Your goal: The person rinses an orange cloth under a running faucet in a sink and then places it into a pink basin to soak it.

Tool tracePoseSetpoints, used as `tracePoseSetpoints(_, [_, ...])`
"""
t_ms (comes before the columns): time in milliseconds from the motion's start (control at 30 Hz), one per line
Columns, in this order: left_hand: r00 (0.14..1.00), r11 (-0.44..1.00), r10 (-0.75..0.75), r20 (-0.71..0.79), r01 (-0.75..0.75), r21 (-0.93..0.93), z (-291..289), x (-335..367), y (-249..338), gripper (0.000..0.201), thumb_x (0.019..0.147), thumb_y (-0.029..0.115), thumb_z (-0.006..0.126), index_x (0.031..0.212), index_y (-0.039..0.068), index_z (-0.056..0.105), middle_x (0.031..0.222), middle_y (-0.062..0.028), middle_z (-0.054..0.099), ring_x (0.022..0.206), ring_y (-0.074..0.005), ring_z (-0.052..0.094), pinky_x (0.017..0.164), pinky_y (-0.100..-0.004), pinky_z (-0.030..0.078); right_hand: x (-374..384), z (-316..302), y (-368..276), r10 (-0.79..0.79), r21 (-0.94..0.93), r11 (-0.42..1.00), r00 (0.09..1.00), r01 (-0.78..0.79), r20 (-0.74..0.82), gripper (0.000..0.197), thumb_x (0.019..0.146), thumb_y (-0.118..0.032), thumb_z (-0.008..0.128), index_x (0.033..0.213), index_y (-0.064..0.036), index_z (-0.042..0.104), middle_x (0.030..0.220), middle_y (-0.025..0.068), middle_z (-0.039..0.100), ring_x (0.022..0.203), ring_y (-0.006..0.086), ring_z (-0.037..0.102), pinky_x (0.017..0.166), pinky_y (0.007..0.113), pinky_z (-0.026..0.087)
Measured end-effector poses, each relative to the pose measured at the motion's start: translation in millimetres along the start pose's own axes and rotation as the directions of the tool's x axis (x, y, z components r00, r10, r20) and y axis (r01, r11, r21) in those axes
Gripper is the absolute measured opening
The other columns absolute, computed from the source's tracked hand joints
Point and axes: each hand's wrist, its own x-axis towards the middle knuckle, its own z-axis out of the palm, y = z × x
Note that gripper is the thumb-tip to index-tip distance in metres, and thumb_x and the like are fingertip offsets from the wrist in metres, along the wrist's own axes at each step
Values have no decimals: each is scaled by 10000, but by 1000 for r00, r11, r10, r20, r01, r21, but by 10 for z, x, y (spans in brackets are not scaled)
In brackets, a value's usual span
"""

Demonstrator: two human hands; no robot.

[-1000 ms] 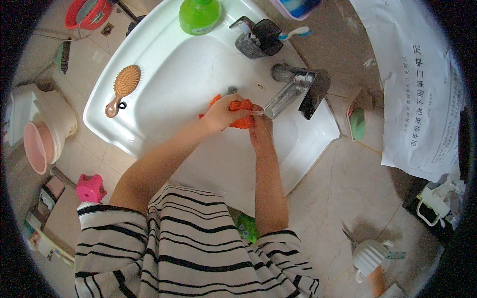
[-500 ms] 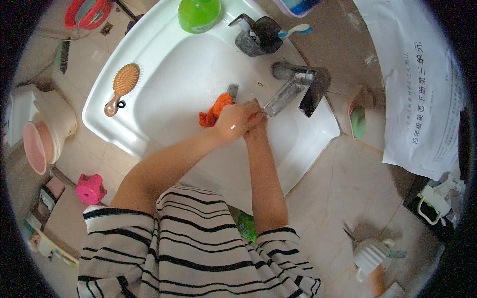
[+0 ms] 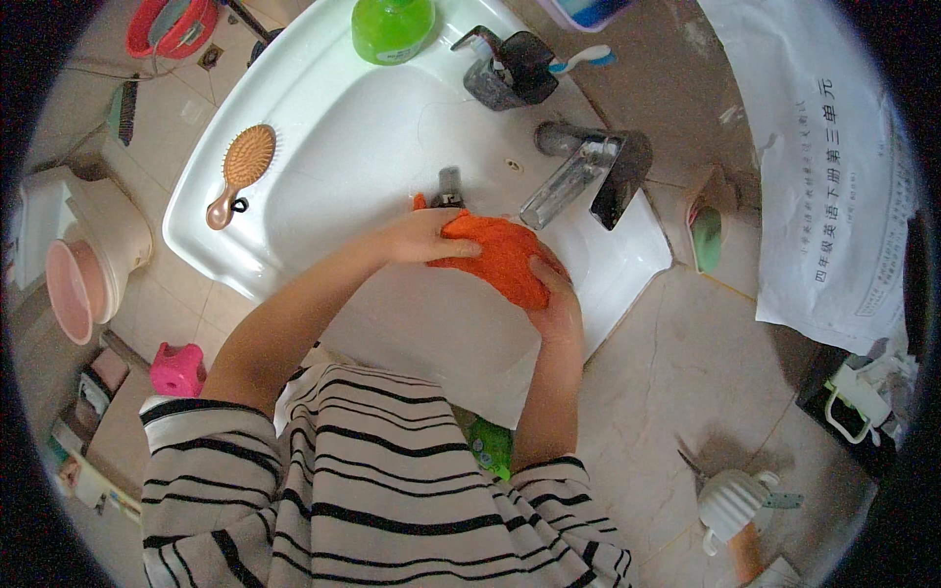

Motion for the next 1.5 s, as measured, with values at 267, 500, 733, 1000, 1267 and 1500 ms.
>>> tracePoseSetpoints(267, [980, 941, -51, -192, -17, -337, 190, -95, -127, 396, 802, 216, 620, 1154, 71, 514, 1062, -146, 581, 986, -270, 556, 849, -371, 435, -177, -299, 124, -3, -227, 973, 989, -30, -146, 551, 765, -179, 635, 1223, 33, 414, 1240, 182, 455, 1116, 310, 476, 957, 388, 379])
tracePoseSetpoints(500, [988, 985, 147, 44, -151, 87, 264, -16, 547, 511, 759, 304, 636, 1194, 89, 475, 1043, -142, 594, 932, -291, 584, 805, -369, 457, 141, -72, 472, -422, -960, 155, 894, 234, 150, 502, 715, -241, 707, 1140, -49, 520, 1204, 106, 482, 1079, 251, 487, 892, 340, 410])
tracePoseSetpoints(733, [953, 983, -52, -299, -3, -182, 157, -49, 270, 489, 783, 334, 615, 1181, 81, 488, 1121, -176, 540, 1025, -287, 531, 839, -365, 428, 72, 41, 387, -196, -690, 722, 973, 60, -121, 415, 770, -157, 655, 1135, -16, 518, 1131, 113, 537, 980, 210, 547, 812, 325, 460])
tracePoseSetpoints(1000, [946, 677, -318, 61, 272, -683, 414, -146, 44, 488, 875, 348, 533, 1261, 67, 434, 1206, -104, 496, 1114, -186, 455, 939, -326, 360, -106, 296, 325, -236, 179, 944, 946, 278, -223, 424, 814, -76, 579, 1199, 17, 427, 1134, 137, 525, 1012, 253, 544, 863, 373, 472])
tracePoseSetpoints(1267, [928, 615, -219, -302, -109, -781, 386, 78, 6, 282, 853, 151, 556, 1094, 35, 466, 981, -66, 555, 910, -156, 529, 821, -306, 432, 152, 76, 490, -241, -73, 971, 905, 230, -352, 415, 832, -103, 554, 1215, -10, 425, 1152, 118, 517, 1036, 239, 526, 880, 352, 462])
tracePoseSetpoints(1500, [809, 912, 409, -422, -372, 172, 724, 79, 478, 213, 814, 257, 549, 919, 72, 556, 822, -155, 603, 803, -333, 595, 734, -386, 482, 795, 102, 840, -396, 620, 778, 845, 101, 359, 380, 924, -310, 376, 1211, -70, 440, 1169, 90, 515, 1074, 241, 489, 961, 369, 371])
